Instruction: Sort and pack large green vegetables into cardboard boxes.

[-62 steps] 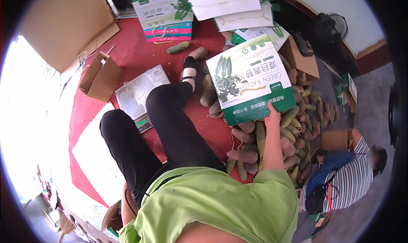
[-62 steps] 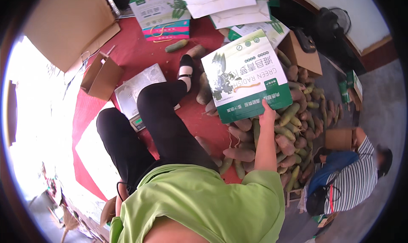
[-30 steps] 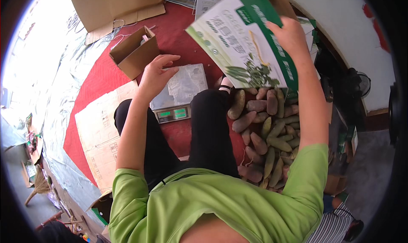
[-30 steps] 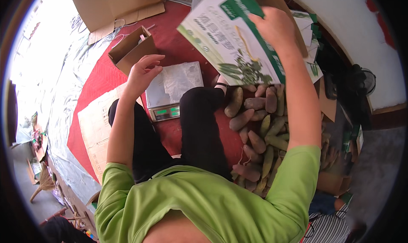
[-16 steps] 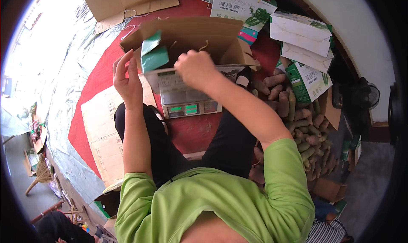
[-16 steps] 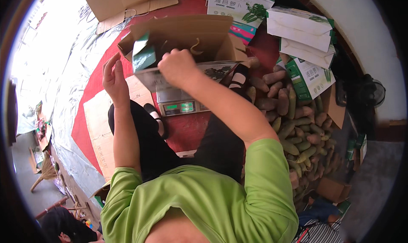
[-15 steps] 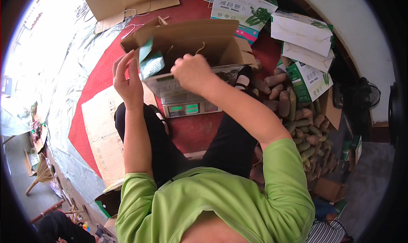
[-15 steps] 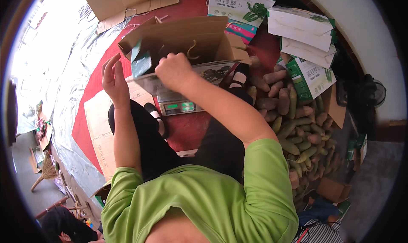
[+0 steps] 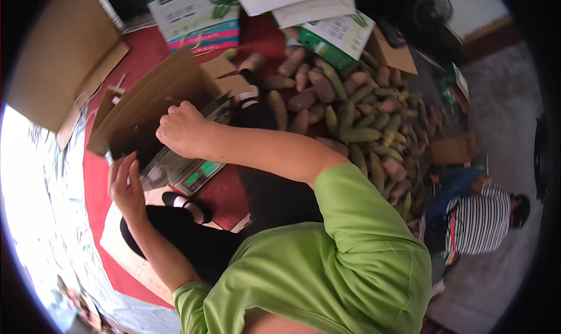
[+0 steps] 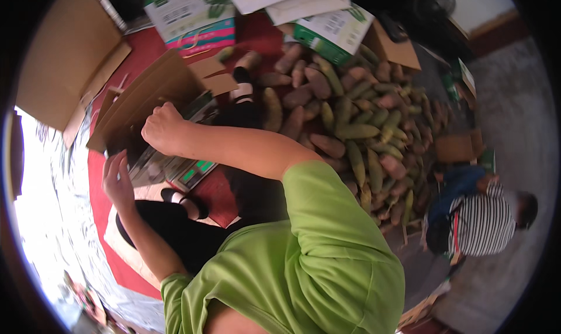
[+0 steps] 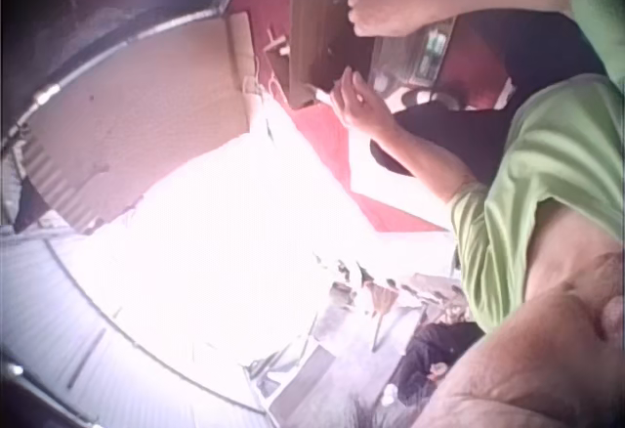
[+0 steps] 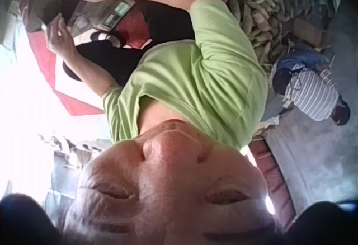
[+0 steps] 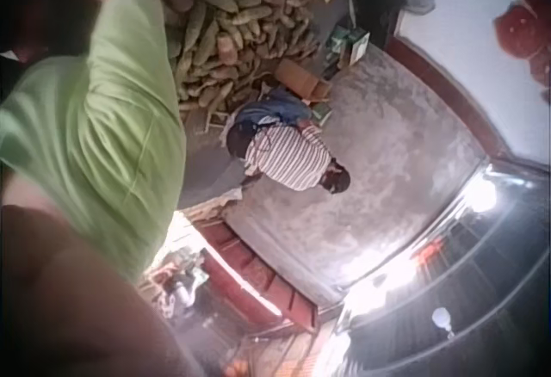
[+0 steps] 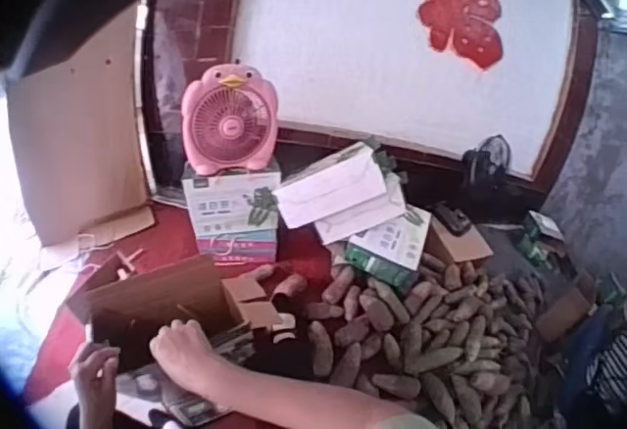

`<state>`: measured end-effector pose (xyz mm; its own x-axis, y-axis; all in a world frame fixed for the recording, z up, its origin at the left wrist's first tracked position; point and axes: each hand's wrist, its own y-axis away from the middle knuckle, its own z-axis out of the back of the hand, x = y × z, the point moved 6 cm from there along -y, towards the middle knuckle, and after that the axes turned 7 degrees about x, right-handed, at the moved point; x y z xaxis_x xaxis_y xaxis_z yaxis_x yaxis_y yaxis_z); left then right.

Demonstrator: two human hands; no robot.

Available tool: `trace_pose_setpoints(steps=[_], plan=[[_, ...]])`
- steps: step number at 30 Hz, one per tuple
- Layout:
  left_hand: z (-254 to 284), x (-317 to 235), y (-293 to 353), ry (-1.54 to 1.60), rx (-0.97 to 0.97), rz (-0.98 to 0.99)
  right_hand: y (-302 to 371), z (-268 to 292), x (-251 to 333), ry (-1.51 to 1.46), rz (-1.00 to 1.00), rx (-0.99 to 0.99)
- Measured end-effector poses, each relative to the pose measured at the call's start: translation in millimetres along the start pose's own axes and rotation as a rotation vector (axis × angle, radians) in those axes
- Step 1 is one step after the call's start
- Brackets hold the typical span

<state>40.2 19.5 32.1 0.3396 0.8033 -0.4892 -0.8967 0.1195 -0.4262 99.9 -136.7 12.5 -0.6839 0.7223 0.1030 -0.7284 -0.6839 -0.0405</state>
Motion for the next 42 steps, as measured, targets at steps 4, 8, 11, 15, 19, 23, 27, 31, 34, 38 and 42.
trace_pose_setpoints(steps=[4,8,11,15,19,23,27,31,34,38,42], plan=[[-10,-16,-3,-0.037,0.123,-0.036,28,11,-59,0.058,-0.193,0.010],[-26,-25,-3,-0.127,0.304,-0.018,51,15,-86,0.038,-0.273,-0.006],[-32,-18,-2,-0.149,0.348,0.050,63,14,-82,0.026,-0.260,-0.044],[-30,-6,1,-0.233,0.446,0.137,78,13,-81,-0.009,-0.235,-0.080],[-32,9,8,-0.380,0.546,0.255,104,17,-89,-0.174,-0.185,-0.362],[-32,8,12,-0.303,0.516,0.232,147,25,-117,-0.356,-0.287,-0.698],[-36,6,8,-0.222,0.517,0.176,200,-19,-159,-0.567,-0.497,-0.702],[-41,15,7,-0.165,0.628,0.168,268,-94,-183,-0.489,-0.782,-0.442],[-29,32,12,-0.244,0.616,0.153,324,-157,-189,-0.555,-0.982,-0.184],[-33,6,8,-0.529,0.616,0.073,413,-214,-188,-0.392,-1.149,0.003],[-22,12,11,-0.800,0.524,0.416,491,-218,-179,-0.359,-1.460,0.244]])
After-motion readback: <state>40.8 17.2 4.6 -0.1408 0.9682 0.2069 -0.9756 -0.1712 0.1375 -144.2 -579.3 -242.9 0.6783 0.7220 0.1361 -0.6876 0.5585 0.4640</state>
